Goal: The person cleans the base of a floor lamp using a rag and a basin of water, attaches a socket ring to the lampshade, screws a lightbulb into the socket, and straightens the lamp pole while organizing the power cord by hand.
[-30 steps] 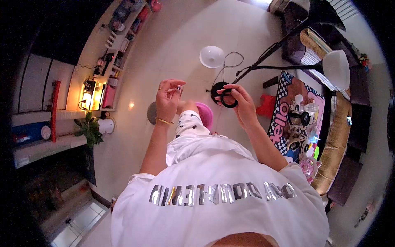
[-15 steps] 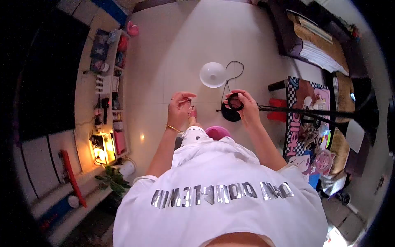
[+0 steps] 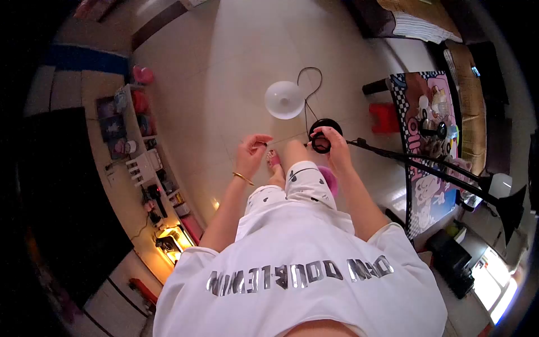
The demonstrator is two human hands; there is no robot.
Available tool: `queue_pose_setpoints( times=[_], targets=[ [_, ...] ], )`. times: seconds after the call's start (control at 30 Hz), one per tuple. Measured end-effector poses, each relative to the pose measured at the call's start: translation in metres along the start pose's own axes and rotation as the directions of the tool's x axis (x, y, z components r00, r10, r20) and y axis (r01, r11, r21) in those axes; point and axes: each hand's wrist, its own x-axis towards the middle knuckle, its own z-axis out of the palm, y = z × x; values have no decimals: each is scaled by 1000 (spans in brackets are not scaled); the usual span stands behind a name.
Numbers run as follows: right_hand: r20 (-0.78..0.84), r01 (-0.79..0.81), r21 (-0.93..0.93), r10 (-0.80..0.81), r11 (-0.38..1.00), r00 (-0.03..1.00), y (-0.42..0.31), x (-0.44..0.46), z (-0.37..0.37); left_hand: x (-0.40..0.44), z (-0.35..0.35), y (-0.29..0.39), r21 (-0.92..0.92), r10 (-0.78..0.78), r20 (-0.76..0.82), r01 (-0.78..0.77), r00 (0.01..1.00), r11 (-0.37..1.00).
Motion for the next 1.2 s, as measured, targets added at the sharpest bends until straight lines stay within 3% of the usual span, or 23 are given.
queue_pose_setpoints(
  times=[0.13, 0.23, 0.33, 0.43, 0.63, 0.73, 0.83, 0.93, 1.03, 1.07, 1.2],
  targets=[
    [-81, -111, -1, 110, 994, 991, 24, 51, -23, 39, -3, -29, 5, -126, 53, 126, 991, 992],
    [-131, -180, -97, 167, 979, 977, 54, 100, -39, 74, -6, -83, -123, -176, 83, 185, 981, 975],
    [-172, -239, -145, 213, 960, 962, 99, 157, -60, 113, -3, -136, -119, -201, 70, 208, 977, 971],
    [-238, -249, -159, 208, 955, 949, 146, 209, -80, 154, 2, -189, -44, -328, 54, 331, 943, 943],
    [-348, -332, -217, 245, 918, 905, 224, 304, -128, 233, 16, -299, -75, -493, -69, 488, 867, 870],
    [-451, -351, -233, 219, 907, 865, 278, 350, -153, 273, 15, -375, 32, -512, -146, 521, 847, 853],
    [-550, -396, -194, 235, 897, 802, 327, 400, -187, 312, 15, -464, -73, -664, -168, 663, 728, 745],
    [-600, -451, -344, 177, 824, 780, 388, 450, -225, 343, 12, -559, -4, -662, -296, 693, 688, 721],
    [-578, -534, -422, 237, 733, 781, 435, 496, -253, 367, 12, -630, -4, -658, -352, 702, 666, 712],
    [-577, -559, -494, 230, 666, 784, 446, 508, -259, 373, 13, -645, -49, -707, -317, 733, 633, 678],
    [-570, -584, -481, 273, 654, 775, 474, 544, -270, 407, 21, -662, -256, -852, -184, 812, 491, 524]
  ],
)
